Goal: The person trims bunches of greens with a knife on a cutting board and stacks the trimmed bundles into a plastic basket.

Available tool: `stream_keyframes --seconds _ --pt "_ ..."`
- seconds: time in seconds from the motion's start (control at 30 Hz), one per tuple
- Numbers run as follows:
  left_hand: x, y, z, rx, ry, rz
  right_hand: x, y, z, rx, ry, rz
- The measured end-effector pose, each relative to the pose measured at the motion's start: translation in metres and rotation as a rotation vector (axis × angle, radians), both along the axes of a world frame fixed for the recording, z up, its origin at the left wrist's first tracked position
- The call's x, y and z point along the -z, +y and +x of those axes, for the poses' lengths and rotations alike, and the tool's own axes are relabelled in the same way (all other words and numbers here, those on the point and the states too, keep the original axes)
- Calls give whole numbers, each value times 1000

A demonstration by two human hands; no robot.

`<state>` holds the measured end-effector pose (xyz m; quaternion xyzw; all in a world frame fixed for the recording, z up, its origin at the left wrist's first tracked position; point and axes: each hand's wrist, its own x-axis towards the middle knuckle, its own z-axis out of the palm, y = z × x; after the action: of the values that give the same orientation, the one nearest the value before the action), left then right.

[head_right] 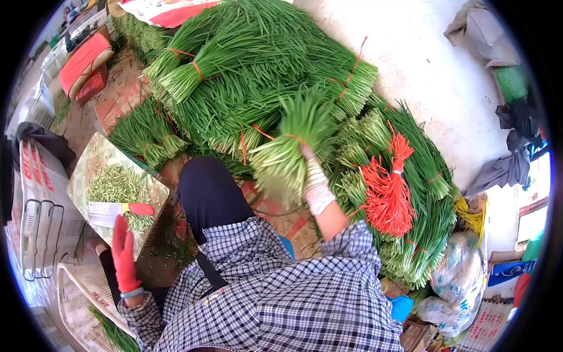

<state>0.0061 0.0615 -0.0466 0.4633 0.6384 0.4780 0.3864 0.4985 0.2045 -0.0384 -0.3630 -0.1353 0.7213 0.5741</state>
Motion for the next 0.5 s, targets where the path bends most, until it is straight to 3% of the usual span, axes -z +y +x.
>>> stream_keyframes --seconds 0.1,0.17,0.23,0.3,0.33,0.37,0.4,0.47,0.5 --pt "-13 16 49 160 -371 -43 -59 -37 -85 -134 108 106" --pt "-28 19 74 207 -421 -94 -79 -52 -125 -272 75 176" --pt "-17 20 85 374 -844 -116 -92 -64 -154 -507 131 271" --pt "-6 22 89 426 -1023 -82 -89 -81 -180 -714 274 215" --pt "-21 23 94 442 -1018 76 -81 -89 -191 -780 334 137" --pt "0 24 86 262 -1195 71 -65 -95 -201 -873 400 53" --pt "-25 19 80 293 -1281 183 -25 -98 -217 -1005 529 17" --pt "-3 5 44 244 -1325 433 -19 -91 -242 -1259 327 106" --pt "44 0 17 174 -1301 565 -22 -78 -255 -1382 163 251"
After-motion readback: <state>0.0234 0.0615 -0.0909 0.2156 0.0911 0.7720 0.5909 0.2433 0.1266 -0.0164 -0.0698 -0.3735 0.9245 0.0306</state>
